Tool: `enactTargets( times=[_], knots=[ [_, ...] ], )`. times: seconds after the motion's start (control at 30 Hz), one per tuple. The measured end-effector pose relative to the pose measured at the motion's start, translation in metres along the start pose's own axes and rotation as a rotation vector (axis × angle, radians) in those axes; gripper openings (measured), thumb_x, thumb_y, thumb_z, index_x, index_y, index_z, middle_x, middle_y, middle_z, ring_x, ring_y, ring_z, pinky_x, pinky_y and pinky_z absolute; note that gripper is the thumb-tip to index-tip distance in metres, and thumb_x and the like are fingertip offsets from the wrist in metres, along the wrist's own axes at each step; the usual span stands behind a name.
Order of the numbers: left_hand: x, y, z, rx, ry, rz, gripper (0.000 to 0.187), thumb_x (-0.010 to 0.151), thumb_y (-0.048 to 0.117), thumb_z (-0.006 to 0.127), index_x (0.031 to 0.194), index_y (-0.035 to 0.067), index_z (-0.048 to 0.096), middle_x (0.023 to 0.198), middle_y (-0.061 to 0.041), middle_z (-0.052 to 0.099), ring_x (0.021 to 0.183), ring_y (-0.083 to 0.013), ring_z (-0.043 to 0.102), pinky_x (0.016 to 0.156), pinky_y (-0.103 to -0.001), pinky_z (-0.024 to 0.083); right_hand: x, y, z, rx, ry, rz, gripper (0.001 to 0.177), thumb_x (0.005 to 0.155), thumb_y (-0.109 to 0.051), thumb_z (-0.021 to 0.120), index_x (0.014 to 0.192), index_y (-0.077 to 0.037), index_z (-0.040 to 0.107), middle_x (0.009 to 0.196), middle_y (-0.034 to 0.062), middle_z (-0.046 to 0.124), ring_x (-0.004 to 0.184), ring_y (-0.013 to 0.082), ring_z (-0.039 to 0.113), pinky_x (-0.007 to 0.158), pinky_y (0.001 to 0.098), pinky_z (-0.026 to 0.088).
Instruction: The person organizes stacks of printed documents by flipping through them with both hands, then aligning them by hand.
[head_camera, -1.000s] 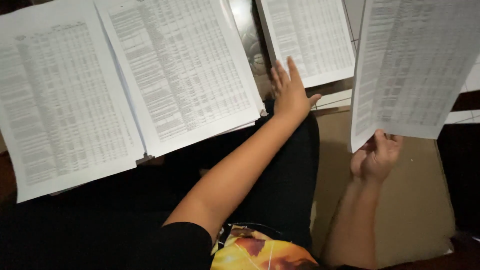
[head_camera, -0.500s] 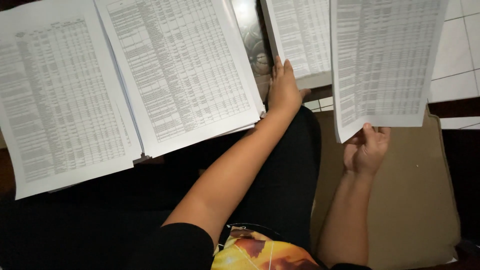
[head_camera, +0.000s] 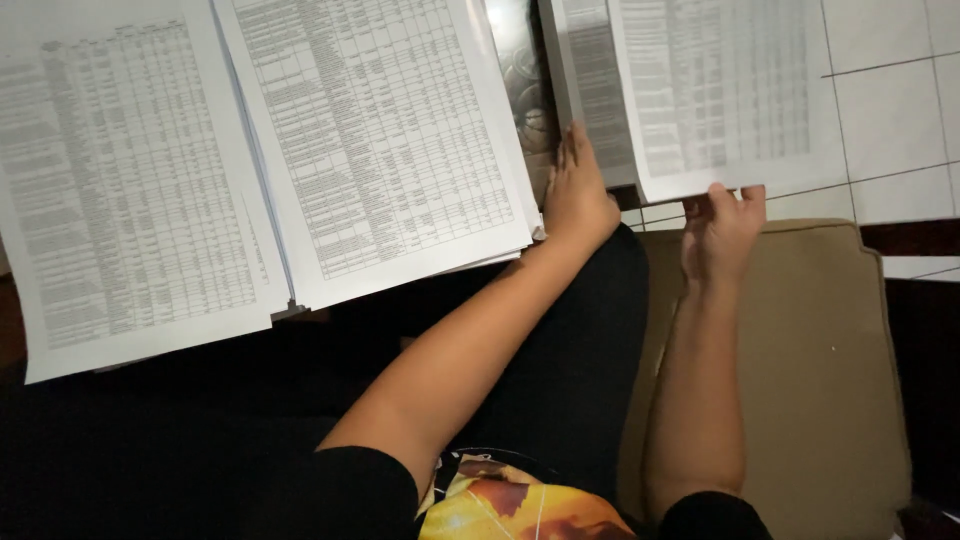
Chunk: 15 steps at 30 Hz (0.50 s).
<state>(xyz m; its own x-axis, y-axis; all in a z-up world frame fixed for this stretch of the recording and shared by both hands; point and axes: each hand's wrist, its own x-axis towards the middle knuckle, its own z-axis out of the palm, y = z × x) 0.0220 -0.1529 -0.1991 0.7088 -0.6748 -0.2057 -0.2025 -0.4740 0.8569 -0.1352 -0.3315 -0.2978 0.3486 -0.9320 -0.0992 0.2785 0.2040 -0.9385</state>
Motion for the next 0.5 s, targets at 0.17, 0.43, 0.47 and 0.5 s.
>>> enactTargets(
  times=[0.17, 0.43, 0.47, 0.5],
  knots=[
    [-0.003, -0.001, -0.002, 0.018, -0.066, 0.030, 0.095, 0.082, -0.002, 0.060, 0.161, -0.008, 0.008, 0.167, -0.033, 0.017, 0.156, -0.0454, 0.020, 0.126, -0.058, 0.019, -0.007, -0.009, 0.053, -0.029, -0.007, 0.008, 0.029, 0.094, 0.006, 0.060, 0.122, -0.002, 0.059, 0.093, 0.0117, 0.065, 0.085, 0.0250, 0.075, 0.084, 0.0439, 0.071],
    [-0.009, 0.012, -0.019, -0.120, 0.012, -0.005, 0.085, 0.084, -0.010, 0.045, 0.162, -0.006, 0.010, 0.159, -0.037, 0.031, 0.142, -0.0533, 0.041, 0.113, -0.063, 0.038, -0.025, -0.011, 0.084, -0.146, 0.045, -0.002, 0.023, 0.093, 0.006, 0.063, 0.116, 0.001, 0.060, 0.071, 0.0035, 0.050, 0.067, 0.0172, 0.066, 0.073, 0.0411, 0.072],
    [-0.009, 0.014, -0.019, -0.111, 0.011, -0.026, 0.084, 0.085, -0.009, 0.043, 0.162, -0.005, 0.010, 0.150, -0.038, 0.041, 0.135, -0.0544, 0.047, 0.106, -0.062, 0.044, -0.028, -0.018, 0.089, -0.237, 0.024, -0.012, 0.022, 0.094, 0.004, 0.064, 0.115, 0.000, 0.062, 0.072, 0.0016, 0.049, 0.067, 0.0139, 0.065, 0.072, 0.0381, 0.071],
    [-0.009, 0.015, -0.020, -0.102, 0.011, -0.047, 0.083, 0.086, -0.009, 0.042, 0.162, -0.005, 0.010, 0.141, -0.039, 0.051, 0.129, -0.0554, 0.054, 0.099, -0.062, 0.049, -0.032, -0.024, 0.094, -0.328, 0.002, -0.023, 0.021, 0.094, 0.002, 0.065, 0.115, -0.002, 0.063, 0.073, -0.0003, 0.049, 0.068, 0.0107, 0.064, 0.071, 0.0351, 0.071]
  ],
)
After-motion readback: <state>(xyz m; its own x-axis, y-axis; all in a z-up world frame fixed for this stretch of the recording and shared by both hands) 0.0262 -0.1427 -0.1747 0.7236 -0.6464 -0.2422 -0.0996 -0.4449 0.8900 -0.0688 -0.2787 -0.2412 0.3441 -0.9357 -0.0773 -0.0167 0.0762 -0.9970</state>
